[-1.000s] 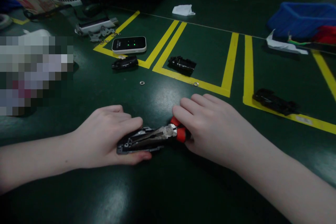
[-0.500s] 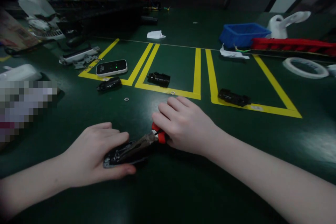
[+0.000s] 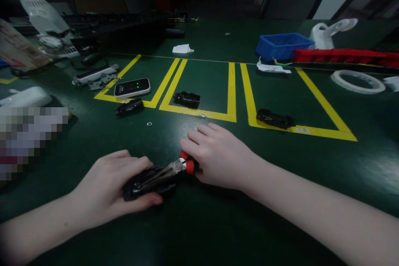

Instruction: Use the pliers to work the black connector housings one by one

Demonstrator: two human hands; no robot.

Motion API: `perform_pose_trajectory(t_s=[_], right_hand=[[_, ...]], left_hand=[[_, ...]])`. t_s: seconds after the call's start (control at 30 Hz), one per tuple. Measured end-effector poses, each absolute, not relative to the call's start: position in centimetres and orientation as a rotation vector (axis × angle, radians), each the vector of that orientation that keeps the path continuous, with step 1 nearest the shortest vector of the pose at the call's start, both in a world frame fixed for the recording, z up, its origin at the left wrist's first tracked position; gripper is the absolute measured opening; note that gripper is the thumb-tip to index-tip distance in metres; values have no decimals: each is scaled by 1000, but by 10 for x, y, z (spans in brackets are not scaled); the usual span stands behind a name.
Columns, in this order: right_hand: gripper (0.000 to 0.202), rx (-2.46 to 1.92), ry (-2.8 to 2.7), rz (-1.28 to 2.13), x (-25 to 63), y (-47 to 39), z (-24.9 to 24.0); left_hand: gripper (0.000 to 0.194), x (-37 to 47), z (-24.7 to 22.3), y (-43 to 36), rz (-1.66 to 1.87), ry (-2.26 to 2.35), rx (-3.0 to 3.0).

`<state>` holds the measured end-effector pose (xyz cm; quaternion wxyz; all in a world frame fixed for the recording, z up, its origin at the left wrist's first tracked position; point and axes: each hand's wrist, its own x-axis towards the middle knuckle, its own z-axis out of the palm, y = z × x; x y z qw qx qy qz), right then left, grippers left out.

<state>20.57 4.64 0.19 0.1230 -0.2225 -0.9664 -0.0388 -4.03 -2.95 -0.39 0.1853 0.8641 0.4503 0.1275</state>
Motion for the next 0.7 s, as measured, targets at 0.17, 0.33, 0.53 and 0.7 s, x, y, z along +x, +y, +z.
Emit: perform_pose_trajectory(t_s=[0.17,0.33,0.53,0.7], right_hand=[[15,-649,-2824,-95,206,48,1],[14,-618,-2819,-117,206,48,0],[14,-577,-2779,-130,207,48,-2],[17,-542,-2742,-100,208,52,-3]], left_hand=[[49,-41,-2,-29,401,1240,2386],[46,-40,0,-28,408,1244,2389],[49,-42,0,-27,439,1226,2352],[45,-42,1,-27,479,1202,2341]])
